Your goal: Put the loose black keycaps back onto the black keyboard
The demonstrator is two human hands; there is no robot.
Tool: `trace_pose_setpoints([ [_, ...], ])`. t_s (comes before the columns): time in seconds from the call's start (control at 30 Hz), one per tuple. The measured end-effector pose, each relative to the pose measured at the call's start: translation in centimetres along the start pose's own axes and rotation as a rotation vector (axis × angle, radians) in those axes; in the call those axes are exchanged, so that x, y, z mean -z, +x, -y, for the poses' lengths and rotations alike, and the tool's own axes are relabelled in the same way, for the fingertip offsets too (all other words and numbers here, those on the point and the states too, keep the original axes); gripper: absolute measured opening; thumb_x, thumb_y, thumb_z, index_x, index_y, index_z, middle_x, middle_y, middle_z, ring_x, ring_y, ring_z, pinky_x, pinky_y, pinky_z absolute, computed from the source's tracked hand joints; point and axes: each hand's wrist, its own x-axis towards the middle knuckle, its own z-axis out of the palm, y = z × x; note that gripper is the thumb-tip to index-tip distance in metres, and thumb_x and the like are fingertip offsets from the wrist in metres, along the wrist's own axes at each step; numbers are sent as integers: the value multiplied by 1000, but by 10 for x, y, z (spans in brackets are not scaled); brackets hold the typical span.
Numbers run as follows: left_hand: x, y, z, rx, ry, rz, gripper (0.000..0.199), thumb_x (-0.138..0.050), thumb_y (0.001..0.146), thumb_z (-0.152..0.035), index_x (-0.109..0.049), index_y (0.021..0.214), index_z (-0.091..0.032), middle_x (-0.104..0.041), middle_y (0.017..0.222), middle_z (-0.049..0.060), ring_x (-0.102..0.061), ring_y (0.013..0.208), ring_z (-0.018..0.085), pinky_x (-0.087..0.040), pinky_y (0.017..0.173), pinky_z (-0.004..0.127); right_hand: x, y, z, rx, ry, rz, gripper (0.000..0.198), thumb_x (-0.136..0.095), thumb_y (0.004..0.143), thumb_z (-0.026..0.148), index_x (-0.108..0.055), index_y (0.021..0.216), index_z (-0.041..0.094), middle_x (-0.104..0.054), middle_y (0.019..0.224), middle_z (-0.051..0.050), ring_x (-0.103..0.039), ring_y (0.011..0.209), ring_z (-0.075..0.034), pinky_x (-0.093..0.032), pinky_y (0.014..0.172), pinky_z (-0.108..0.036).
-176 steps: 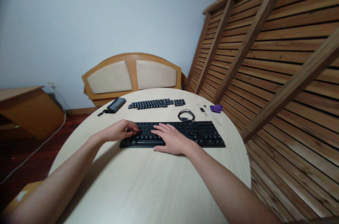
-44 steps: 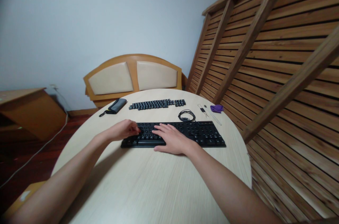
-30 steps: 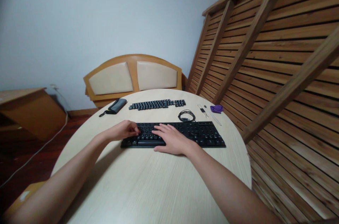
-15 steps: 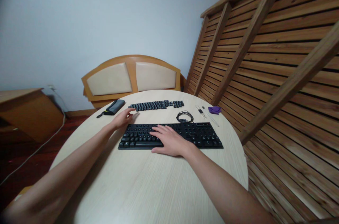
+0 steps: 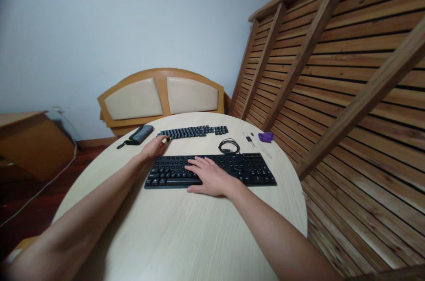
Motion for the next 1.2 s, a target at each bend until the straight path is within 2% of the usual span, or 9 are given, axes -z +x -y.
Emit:
trace_pose_setpoints([
  [0.17, 6, -11, -3, 38, 18, -37, 30, -55, 92, -23, -64, 120, -20, -65, 127, 9, -65, 102, 23, -47, 84, 26, 0, 0, 0, -4, -10, 1, 76, -60, 87, 65, -43, 150, 26, -34, 161, -8, -25, 149, -31, -18, 122, -51],
  [0.3, 15, -22, -5, 81, 3, -46, 24, -55, 89, -20, -68, 110, -21, -67, 121, 8, -64, 100, 24, -47, 85, 29, 0, 0, 0, -6, -3, 4, 76, -61, 86, 65, -43, 150, 28, -33, 161, -7, -25, 149, -31, -18, 122, -51],
  [0.43, 27, -36, -14, 104, -83, -36, 21, -59, 88, -26, -69, 105, -20, -72, 108, 9, -65, 96, 25, -49, 85, 32, 0, 0, -1, -3, 1, -1, 77, -61, 86, 65, -44, 150, 27, -33, 161, -8, -25, 149, -31, -18, 122, -51],
  [0.57, 36, -55, -35, 8, -261, 35, 29, -54, 92, -33, -67, 111, -17, -72, 112, 9, -66, 98, 23, -52, 85, 33, 1, 0, 0, 3, 12, -3, 76, -61, 86, 65, -44, 150, 28, -33, 161, -8, -25, 149, -31, -17, 122, -52],
  [0.73, 48, -76, -63, -156, -440, 241, 26, -63, 85, -37, -71, 100, -18, -75, 101, 4, -68, 91, 20, -53, 84, 31, 2, 0, 1, -8, -1, 3, 75, -60, 86, 65, -45, 150, 27, -34, 161, -8, -25, 149, -31, -18, 122, -51],
  [0.9, 61, -84, -77, -210, -533, 369, 26, -65, 85, -36, -73, 102, -18, -76, 99, 5, -68, 92, 21, -52, 87, 33, 2, 0, 1, -4, -3, -4, 76, -61, 86, 65, -46, 149, 26, -34, 161, -9, -26, 148, -31, -19, 121, -52],
  [1.2, 58, -84, -75, -276, -472, 395, 22, -66, 85, -32, -77, 100, -19, -77, 103, 4, -69, 95, 21, -51, 88, 30, 1, 0, 0, -2, 3, -8, 75, -62, 86, 64, -45, 149, 28, -34, 161, -7, -26, 149, -31, -19, 121, -51],
])
